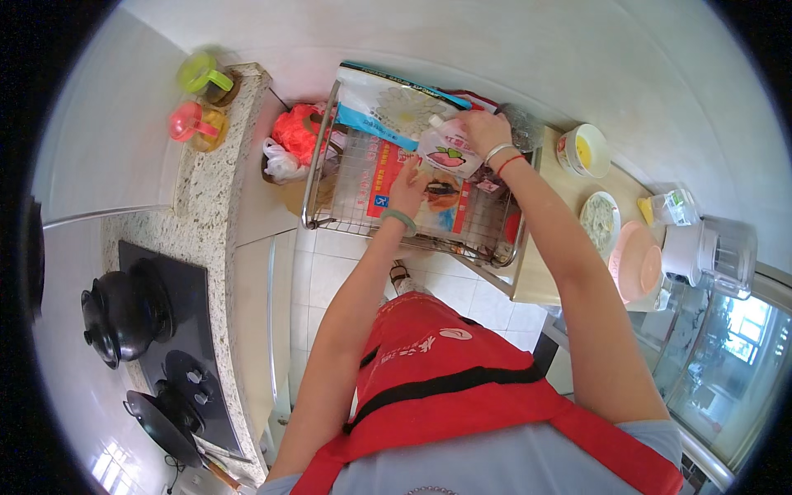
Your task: The person pours oil into a bowl of minced meat and mixes it by hand. They then wash their hands and a cloth at the sink. Finally, they use a cleaver to smash and peel garlic cloves on a wooden cutting board.
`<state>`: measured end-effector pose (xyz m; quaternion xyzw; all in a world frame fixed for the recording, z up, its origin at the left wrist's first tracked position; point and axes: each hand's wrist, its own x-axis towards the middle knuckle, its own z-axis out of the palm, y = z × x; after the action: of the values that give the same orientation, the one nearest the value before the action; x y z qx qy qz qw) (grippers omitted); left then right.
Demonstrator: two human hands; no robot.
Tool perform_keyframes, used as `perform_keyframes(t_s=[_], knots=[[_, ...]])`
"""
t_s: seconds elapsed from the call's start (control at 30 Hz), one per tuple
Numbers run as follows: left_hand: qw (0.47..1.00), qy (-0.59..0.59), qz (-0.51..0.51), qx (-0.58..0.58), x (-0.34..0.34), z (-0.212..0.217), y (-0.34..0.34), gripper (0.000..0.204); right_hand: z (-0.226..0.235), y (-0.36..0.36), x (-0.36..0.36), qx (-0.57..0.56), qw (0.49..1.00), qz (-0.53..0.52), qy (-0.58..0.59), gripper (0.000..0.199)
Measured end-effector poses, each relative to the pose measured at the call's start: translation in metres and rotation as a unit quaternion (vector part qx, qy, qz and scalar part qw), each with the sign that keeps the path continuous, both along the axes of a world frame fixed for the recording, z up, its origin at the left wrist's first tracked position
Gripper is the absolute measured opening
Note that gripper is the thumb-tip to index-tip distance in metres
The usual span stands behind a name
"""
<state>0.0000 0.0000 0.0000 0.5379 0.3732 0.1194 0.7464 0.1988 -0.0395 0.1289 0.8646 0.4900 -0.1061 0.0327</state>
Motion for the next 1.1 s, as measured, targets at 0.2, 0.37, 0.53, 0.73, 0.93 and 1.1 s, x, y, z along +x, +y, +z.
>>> perform_keyframes(t_s=[0.2, 0.37, 0.53, 0.73, 0.93, 1.1], knots=[[0.996, -0.066, 0.056, -0.011, -0.005, 0.010, -0.008, 0.056, 0.008, 0.000, 0.001, 0.064, 0.998, -0.018, 0.019, 0.031], [0.981, -0.118, 0.129, -0.080, -0.037, 0.038, 0.010, 0.050, 0.032, 0.016, -0.044, 0.162, 0.984, 0.020, -0.078, 0.033], [0.976, -0.020, 0.214, 0.027, -0.112, 0.131, 0.038, 0.041, 0.062, 0.051, -0.136, 0.314, 0.930, 0.106, 0.160, 0.028], [0.892, -0.101, 0.440, 0.016, -0.258, 0.169, 0.044, 0.038, 0.082, 0.093, -0.315, 0.278, 0.833, 0.219, 0.425, 0.025], [0.720, -0.159, 0.649, 0.187, -0.406, 0.174, 0.008, 0.030, 0.087, 0.083, -0.491, 0.193, 0.755, 0.304, 0.548, 0.021], [0.676, -0.133, 0.724, 0.029, -0.544, 0.200, -0.068, 0.031, 0.084, 0.039, -0.638, 0.088, 0.720, 0.358, 0.588, 0.020]])
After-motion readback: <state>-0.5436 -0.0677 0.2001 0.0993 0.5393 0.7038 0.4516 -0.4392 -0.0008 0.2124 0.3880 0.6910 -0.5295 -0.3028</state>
